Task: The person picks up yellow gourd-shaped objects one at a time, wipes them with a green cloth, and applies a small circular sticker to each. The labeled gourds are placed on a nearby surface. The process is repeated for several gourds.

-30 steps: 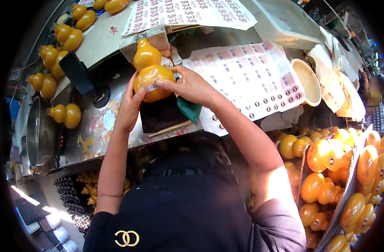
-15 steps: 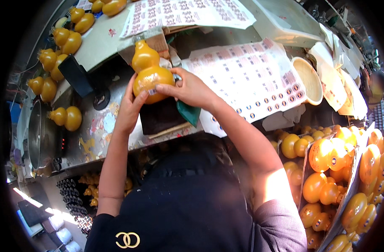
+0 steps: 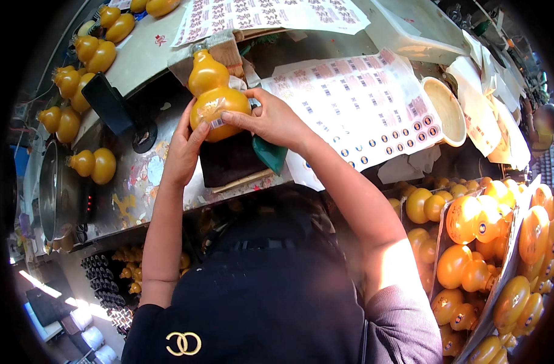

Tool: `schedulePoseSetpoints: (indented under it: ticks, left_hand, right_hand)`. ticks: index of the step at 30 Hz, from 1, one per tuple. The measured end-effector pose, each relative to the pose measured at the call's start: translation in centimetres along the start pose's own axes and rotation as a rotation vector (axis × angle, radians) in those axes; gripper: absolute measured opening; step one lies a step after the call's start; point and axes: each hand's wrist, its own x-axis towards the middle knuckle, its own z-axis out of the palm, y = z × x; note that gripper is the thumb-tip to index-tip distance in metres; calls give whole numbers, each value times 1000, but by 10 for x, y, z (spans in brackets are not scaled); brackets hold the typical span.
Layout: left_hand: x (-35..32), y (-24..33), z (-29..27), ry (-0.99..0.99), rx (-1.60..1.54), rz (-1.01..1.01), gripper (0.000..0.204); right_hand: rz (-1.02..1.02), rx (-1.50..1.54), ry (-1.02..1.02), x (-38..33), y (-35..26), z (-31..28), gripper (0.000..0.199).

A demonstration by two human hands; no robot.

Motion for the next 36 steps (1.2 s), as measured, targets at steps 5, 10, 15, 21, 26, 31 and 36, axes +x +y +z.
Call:
schedulePoseSetpoints:
  ticks: [5, 10, 15, 21, 26, 31, 36]
  left_hand:
    - [0, -2, -2, -1, 11, 2, 81]
    - [-1, -1, -3, -25, 13, 8, 84]
    - [-1, -2, -4, -34, 14, 6, 84]
    - [1, -2, -5, -56, 24, 12, 84]
    - [5, -9, -13, -24, 68, 21, 86]
    - [7, -6, -9, -34, 151, 39, 88]
    - [6, -1, -8, -59, 174, 35, 88]
  right_hand:
    - [-7, 8, -13, -1, -2, -1, 74]
    - [-9, 8, -12, 1, 3, -2, 76]
    - [-28, 7, -23, 0, 3, -2, 77]
    - [-11, 39, -7, -1, 5, 0, 73]
    - [140, 813, 214, -29, -6, 5, 35]
    - [-289, 223, 376, -45, -7, 39, 21]
    - [-308, 22, 436, -42, 9, 46, 23]
